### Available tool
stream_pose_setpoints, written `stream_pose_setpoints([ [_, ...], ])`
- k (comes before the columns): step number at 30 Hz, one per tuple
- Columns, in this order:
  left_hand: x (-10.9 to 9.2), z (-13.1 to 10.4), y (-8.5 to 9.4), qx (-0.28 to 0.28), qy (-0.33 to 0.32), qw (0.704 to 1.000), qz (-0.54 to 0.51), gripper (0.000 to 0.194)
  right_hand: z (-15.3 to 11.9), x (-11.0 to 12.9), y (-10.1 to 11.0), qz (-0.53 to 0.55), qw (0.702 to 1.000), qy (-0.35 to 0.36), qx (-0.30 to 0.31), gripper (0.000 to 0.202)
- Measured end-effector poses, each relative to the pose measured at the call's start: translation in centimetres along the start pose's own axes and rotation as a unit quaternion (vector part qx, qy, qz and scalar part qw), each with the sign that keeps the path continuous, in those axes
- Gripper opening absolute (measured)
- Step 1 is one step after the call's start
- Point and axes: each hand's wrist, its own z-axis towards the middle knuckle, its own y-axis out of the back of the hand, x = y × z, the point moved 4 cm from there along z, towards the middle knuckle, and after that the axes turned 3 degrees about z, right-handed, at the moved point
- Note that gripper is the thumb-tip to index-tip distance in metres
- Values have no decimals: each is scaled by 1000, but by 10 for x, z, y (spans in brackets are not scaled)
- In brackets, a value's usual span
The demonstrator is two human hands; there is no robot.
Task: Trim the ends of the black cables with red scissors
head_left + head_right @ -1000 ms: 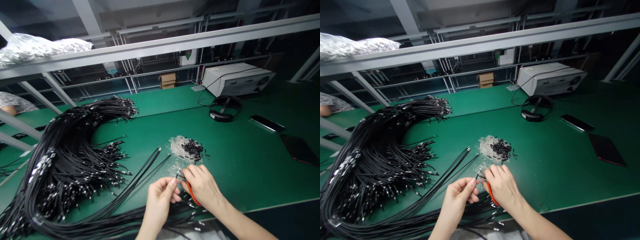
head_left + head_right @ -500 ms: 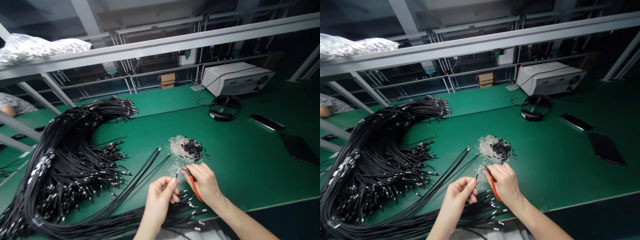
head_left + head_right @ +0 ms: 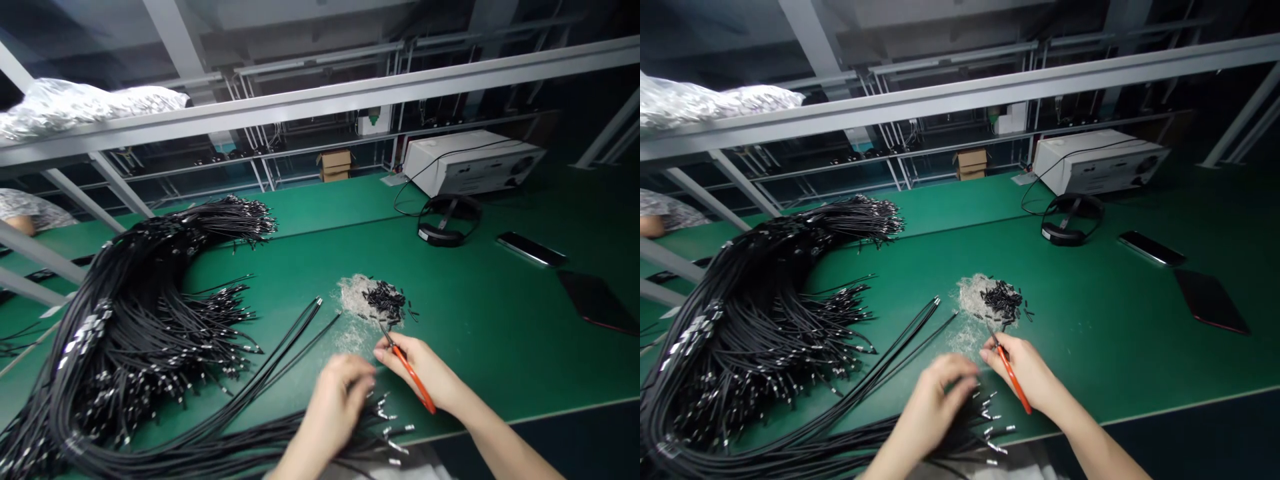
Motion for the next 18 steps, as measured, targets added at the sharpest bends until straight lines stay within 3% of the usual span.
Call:
stream_pose_setpoints([
  [1, 11, 11, 12, -48, 49, 991, 119, 17, 1, 1, 0, -4, 1000, 2, -3, 25],
  [2, 22, 20, 22, -79, 88, 980, 162, 19, 2, 2, 0, -6, 1000, 2, -10, 24],
  [4, 42, 35, 35, -113, 139, 963, 203, 18, 6, 3, -1, -4, 1000, -1, -30, 24],
  [7, 54, 40, 41, -124, 159, 954, 222, 18, 15, 1, -6, 7, 997, -8, -73, 27],
  [13, 32, 10, 30, -82, 112, 979, 152, 18, 31, 4, -28, 157, 980, -30, -122, 40],
  [16, 18, -2, 26, -82, 100, 990, 59, 19, 31, 13, -32, 197, 970, -8, -145, 35],
  [18, 10, -4, 24, -88, 90, 992, -18, 19, 28, 19, -33, 218, 968, 9, -125, 32],
])
